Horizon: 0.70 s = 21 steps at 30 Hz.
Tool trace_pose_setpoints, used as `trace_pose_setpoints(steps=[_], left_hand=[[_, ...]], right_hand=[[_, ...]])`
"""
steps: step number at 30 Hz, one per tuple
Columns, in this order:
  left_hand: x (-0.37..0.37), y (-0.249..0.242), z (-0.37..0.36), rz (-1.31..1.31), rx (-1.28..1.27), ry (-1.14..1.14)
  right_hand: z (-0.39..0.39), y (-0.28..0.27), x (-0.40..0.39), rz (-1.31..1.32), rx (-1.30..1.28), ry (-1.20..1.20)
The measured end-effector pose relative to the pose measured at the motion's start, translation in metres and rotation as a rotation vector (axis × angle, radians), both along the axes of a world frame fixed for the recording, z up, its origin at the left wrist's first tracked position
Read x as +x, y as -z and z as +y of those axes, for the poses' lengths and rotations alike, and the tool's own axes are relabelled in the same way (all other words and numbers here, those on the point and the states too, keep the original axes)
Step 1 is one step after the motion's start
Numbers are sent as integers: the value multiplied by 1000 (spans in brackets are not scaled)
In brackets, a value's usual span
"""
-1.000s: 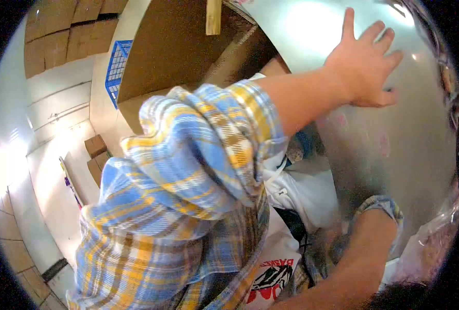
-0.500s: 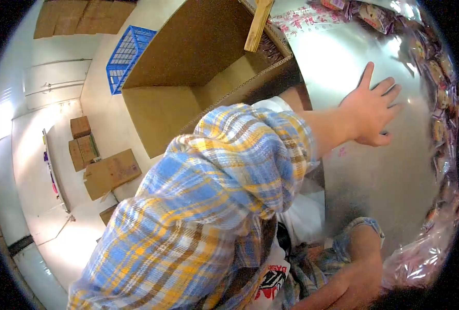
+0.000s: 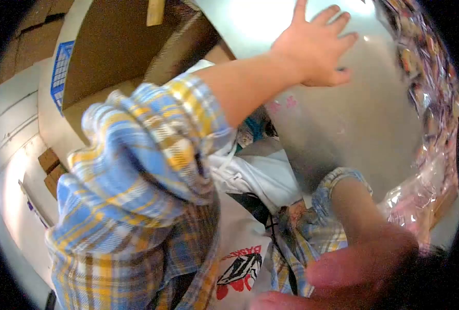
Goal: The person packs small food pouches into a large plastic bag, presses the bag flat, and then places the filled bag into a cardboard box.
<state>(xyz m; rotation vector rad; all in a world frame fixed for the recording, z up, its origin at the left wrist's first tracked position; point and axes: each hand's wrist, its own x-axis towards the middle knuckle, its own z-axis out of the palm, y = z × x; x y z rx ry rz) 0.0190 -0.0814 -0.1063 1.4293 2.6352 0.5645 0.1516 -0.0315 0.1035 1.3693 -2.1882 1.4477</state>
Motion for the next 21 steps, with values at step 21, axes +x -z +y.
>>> trace_pose_setpoints(steps=[21], left_hand=[[-3, 13, -2, 175, 75, -39]], right_hand=[[18, 0, -3, -4, -7, 56]])
